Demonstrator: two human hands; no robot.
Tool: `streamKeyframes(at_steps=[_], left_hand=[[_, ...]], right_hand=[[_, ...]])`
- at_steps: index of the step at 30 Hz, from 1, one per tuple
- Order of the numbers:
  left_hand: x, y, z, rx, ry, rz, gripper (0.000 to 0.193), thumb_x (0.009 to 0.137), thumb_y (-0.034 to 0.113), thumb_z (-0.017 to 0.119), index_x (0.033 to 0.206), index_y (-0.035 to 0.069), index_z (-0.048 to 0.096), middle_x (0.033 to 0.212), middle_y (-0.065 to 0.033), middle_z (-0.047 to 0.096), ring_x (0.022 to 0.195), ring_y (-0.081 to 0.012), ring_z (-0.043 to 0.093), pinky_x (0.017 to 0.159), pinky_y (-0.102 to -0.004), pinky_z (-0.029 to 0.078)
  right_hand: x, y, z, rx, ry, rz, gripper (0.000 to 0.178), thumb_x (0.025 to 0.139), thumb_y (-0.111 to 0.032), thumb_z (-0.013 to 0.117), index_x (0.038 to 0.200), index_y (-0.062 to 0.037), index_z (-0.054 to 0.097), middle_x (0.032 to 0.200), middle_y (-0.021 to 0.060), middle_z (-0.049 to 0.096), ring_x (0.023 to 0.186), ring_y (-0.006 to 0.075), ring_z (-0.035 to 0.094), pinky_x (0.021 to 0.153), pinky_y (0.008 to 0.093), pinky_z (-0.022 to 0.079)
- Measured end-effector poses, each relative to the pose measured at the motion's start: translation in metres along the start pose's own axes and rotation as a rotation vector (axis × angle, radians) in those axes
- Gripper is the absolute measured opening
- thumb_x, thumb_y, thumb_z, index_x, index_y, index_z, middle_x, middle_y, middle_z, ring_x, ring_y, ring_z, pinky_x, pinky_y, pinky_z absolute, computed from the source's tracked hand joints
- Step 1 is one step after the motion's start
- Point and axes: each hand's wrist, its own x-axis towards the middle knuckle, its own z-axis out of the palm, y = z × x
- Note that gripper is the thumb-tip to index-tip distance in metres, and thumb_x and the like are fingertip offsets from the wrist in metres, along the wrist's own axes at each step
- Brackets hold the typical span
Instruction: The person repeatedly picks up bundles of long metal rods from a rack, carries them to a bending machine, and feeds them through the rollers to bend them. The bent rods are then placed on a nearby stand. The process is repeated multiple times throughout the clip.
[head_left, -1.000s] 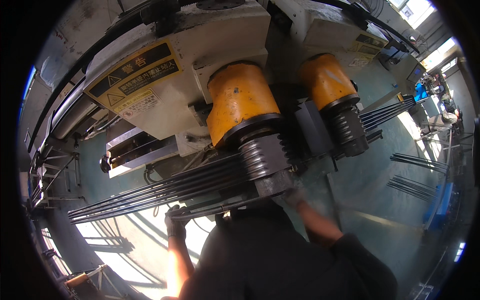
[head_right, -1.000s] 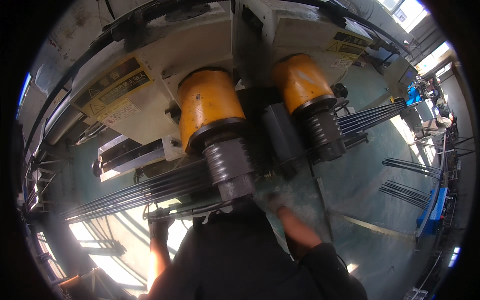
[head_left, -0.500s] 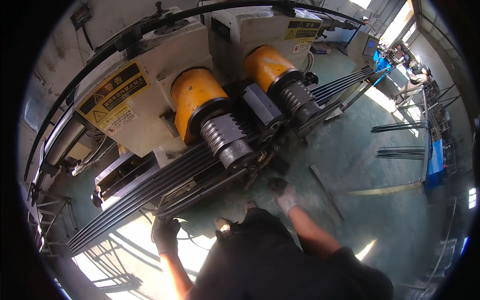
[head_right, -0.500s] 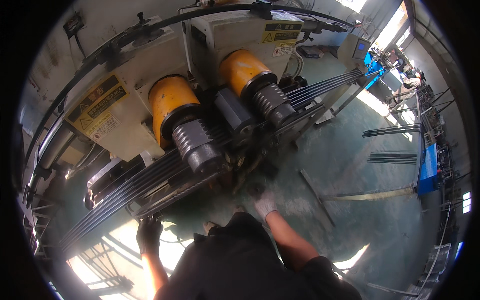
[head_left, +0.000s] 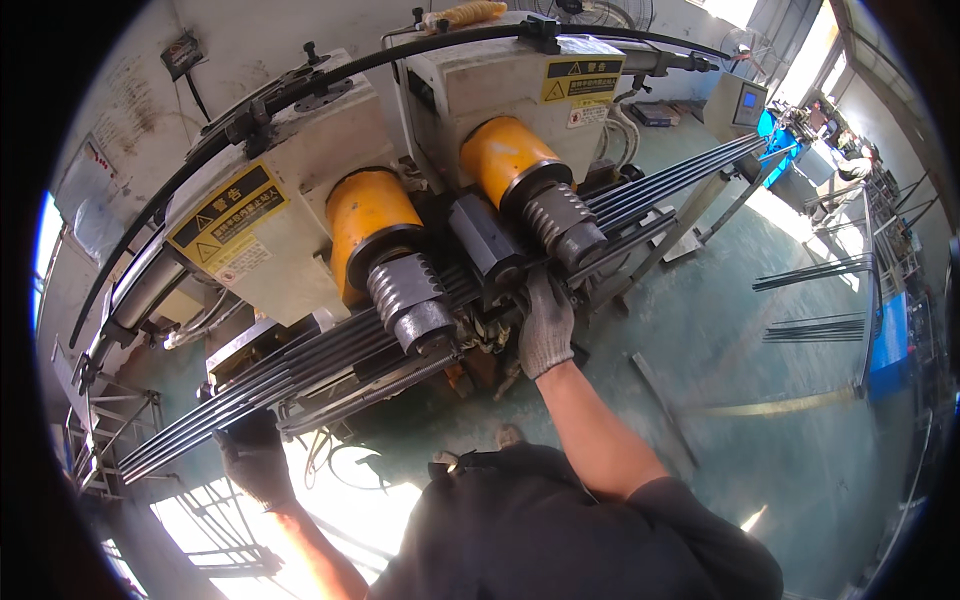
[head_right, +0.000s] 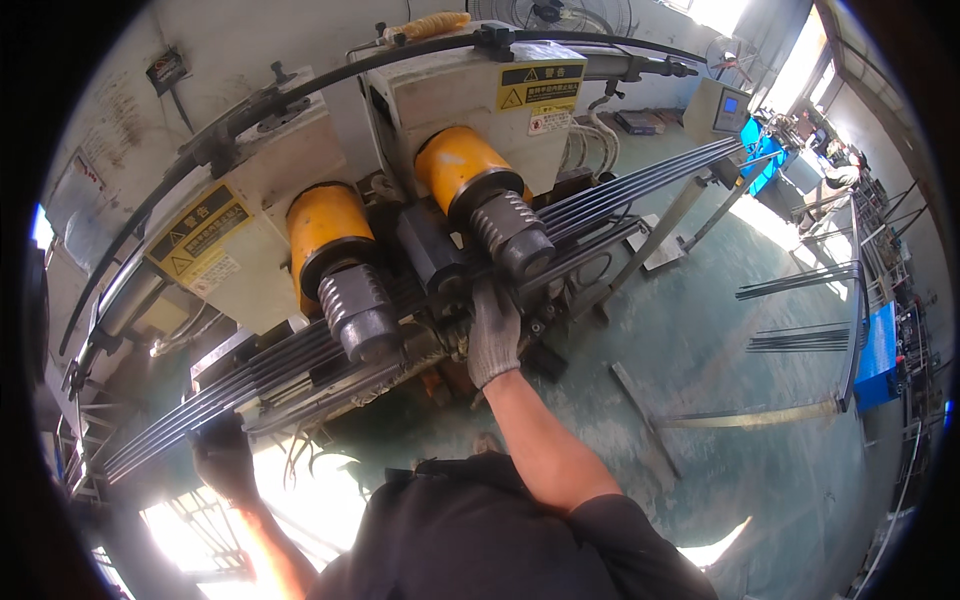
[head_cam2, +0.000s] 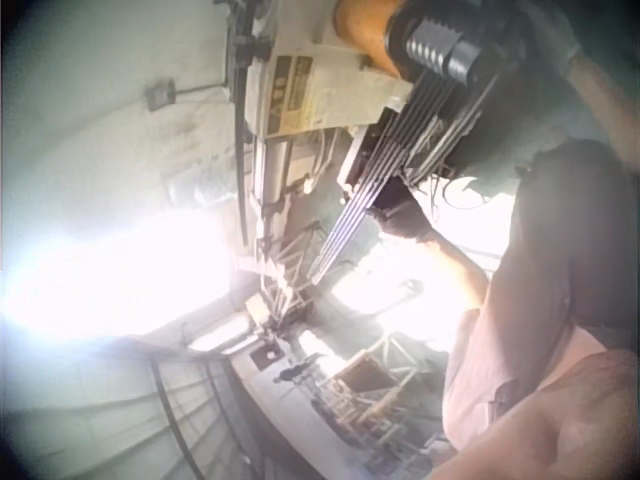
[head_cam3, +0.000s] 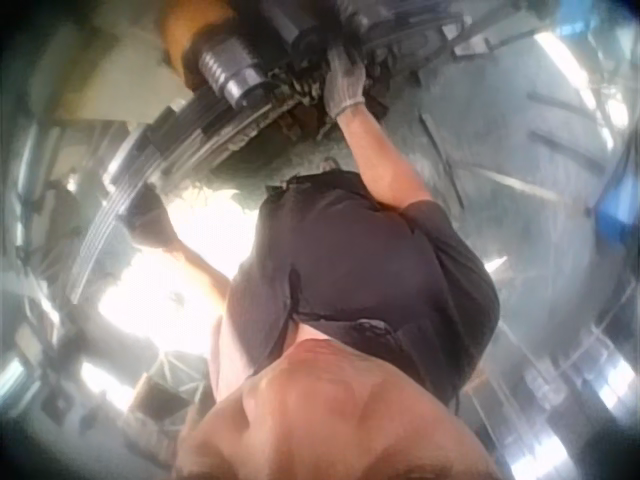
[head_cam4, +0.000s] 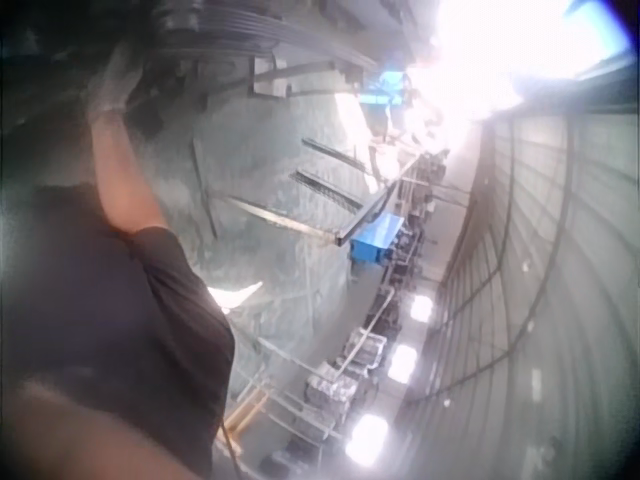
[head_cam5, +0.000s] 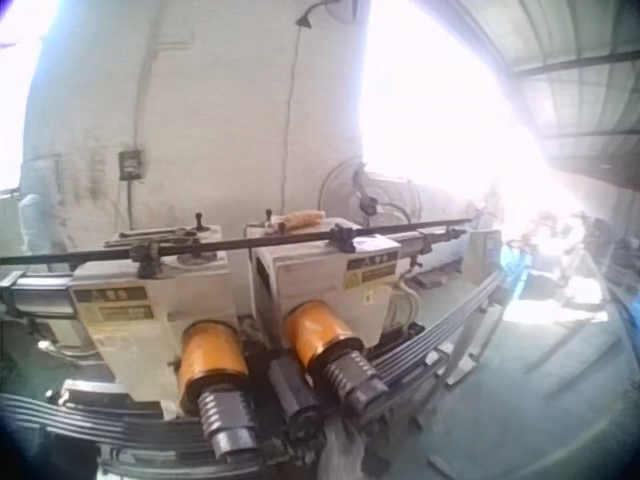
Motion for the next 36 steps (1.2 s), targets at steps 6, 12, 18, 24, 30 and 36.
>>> streamKeyframes(at_steps=[6, 12, 18, 24, 30, 36], left_hand=[[0.054, 0.07, 0.079, 0.56, 0.266, 0.246, 0.062, 0.121, 0.045, 0.052, 0.15, -0.009, 0.058, 0.148, -0.0241, 0.066, 0.136, -0.0354, 0.065, 0.119, -0.0509, 0.054], [0.116, 0.12, 0.156, 0.873, 0.446, 0.343, 0.051, 0.121, 0.033, 0.056, 0.146, -0.011, 0.063, 0.138, -0.0226, 0.074, 0.128, -0.0284, 0.073, 0.114, -0.0415, 0.06], [0.151, 0.074, 0.262, 1.148, 0.41, 0.519, 0.045, 0.12, 0.028, 0.056, 0.145, -0.007, 0.068, 0.126, -0.0192, 0.081, 0.116, -0.0231, 0.08, 0.104, -0.0364, 0.065], [0.186, 0.06, 0.31, 1.523, 0.191, 0.63, 0.03, 0.117, 0.022, 0.06, 0.136, 0.005, 0.076, 0.123, -0.018, 0.082, 0.11, -0.0224, 0.084, 0.083, -0.0308, 0.071], [0.229, 0.035, 0.36, 2.145, -0.326, 1.117, 0.022, 0.109, 0.016, 0.071, 0.128, 0.006, 0.079, 0.12, -0.0158, 0.083, 0.106, -0.0239, 0.083, 0.09, -0.0336, 0.068], [0.235, 0.013, 0.397, 2.184, -0.645, 1.139, 0.016, 0.105, 0.009, 0.072, 0.12, 0.012, 0.079, 0.106, -0.0114, 0.084, 0.096, -0.0257, 0.084, 0.088, -0.0326, 0.066]], right_hand=[[0.019, 0.007, 0.005, -0.115, 0.062, 0.025, 0.033, 0.112, -0.024, 0.062, 0.134, -0.0002, 0.068, 0.126, 0.0057, 0.067, 0.116, 0.0171, 0.061, 0.102, 0.0349, 0.05], [0.031, -0.006, 0.02, -0.075, 0.068, 0.085, 0.03, 0.11, -0.02, 0.064, 0.133, -0.0019, 0.069, 0.126, 0.0059, 0.068, 0.112, 0.0182, 0.064, 0.098, 0.0355, 0.053], [0.054, -0.007, 0.028, 0.042, 0.066, 0.009, 0.026, 0.103, -0.005, 0.074, 0.129, -0.0005, 0.076, 0.123, 0.0089, 0.077, 0.101, 0.021, 0.076, 0.087, 0.0353, 0.063], [0.079, 0.012, 0.0, -0.119, -0.062, -0.132, 0.027, 0.101, -0.002, 0.077, 0.127, 0.0009, 0.077, 0.122, 0.0101, 0.078, 0.106, 0.02, 0.076, 0.089, 0.0346, 0.063], [0.088, 0.017, -0.011, -0.113, -0.145, -0.153, 0.022, 0.103, 0.004, 0.073, 0.125, 0.0032, 0.078, 0.12, 0.0107, 0.078, 0.104, 0.0195, 0.076, 0.087, 0.034, 0.064], [0.084, 0.01, 0.003, -0.025, -0.043, -0.104, 0.018, 0.103, 0.001, 0.075, 0.12, 0.0004, 0.079, 0.109, 0.0091, 0.079, 0.087, 0.0204, 0.077, 0.07, 0.0339, 0.062]])
